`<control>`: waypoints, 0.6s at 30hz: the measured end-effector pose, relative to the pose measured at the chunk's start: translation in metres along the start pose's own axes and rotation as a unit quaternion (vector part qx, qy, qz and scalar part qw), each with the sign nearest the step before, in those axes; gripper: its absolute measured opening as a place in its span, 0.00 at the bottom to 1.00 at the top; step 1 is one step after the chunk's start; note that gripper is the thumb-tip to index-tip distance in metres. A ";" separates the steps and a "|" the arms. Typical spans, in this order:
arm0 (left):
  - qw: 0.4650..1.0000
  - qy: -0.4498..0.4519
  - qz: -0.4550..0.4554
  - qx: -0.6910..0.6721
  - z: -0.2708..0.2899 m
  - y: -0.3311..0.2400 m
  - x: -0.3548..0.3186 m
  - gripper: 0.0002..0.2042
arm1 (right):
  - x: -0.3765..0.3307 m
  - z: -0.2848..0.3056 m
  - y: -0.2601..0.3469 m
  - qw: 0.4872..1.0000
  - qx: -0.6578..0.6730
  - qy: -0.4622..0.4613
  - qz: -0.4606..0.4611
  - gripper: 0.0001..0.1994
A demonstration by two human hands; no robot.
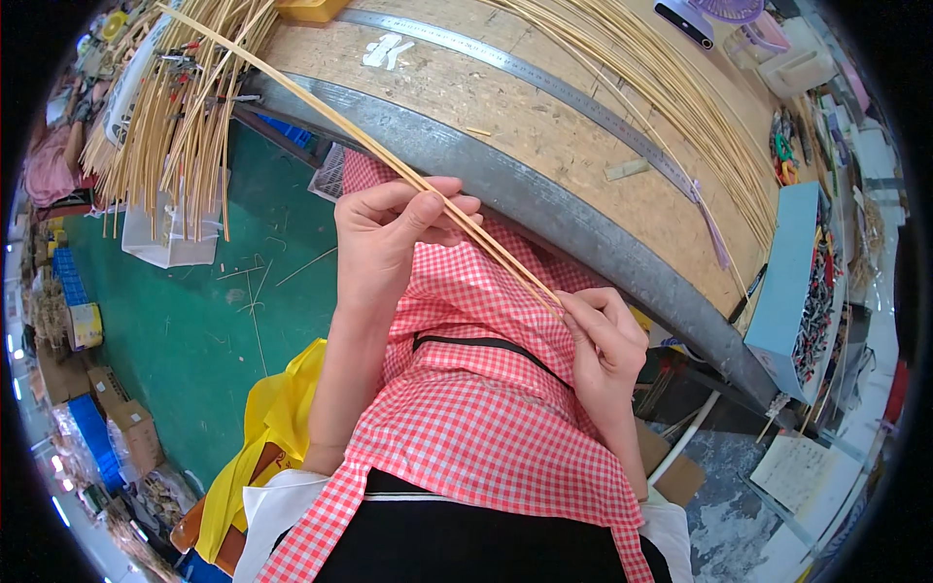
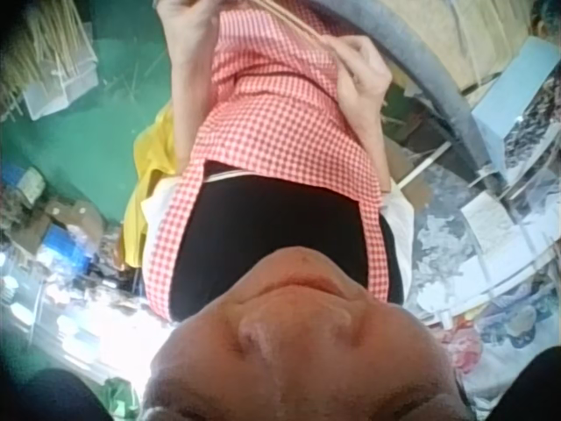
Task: The person repeatedly picks up thin bamboo sticks from a pile on a workbench, aligns two sticks end-to-end, and secures the joint with a small rubber band. They then place the assembled stick onto a growing stack on the table. This process is repeated continuously throughout the clip.
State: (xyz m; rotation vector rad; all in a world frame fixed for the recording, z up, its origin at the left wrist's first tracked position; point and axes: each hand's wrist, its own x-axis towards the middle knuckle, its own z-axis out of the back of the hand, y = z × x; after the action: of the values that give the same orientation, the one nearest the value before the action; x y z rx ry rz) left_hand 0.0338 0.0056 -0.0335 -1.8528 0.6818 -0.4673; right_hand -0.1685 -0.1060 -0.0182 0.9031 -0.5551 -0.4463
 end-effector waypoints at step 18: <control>1.000 0.012 -0.009 -0.002 -0.003 -0.006 -0.006 0.07 | 0.087 0.084 -0.087 0.935 -0.333 -0.123 0.013 0.08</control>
State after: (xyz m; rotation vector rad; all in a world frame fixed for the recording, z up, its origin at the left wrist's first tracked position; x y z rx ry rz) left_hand 0.0292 0.0091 -0.0274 -1.8610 0.6828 -0.5000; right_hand -0.1646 -0.2547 -0.0263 0.1870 -0.5891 -0.6761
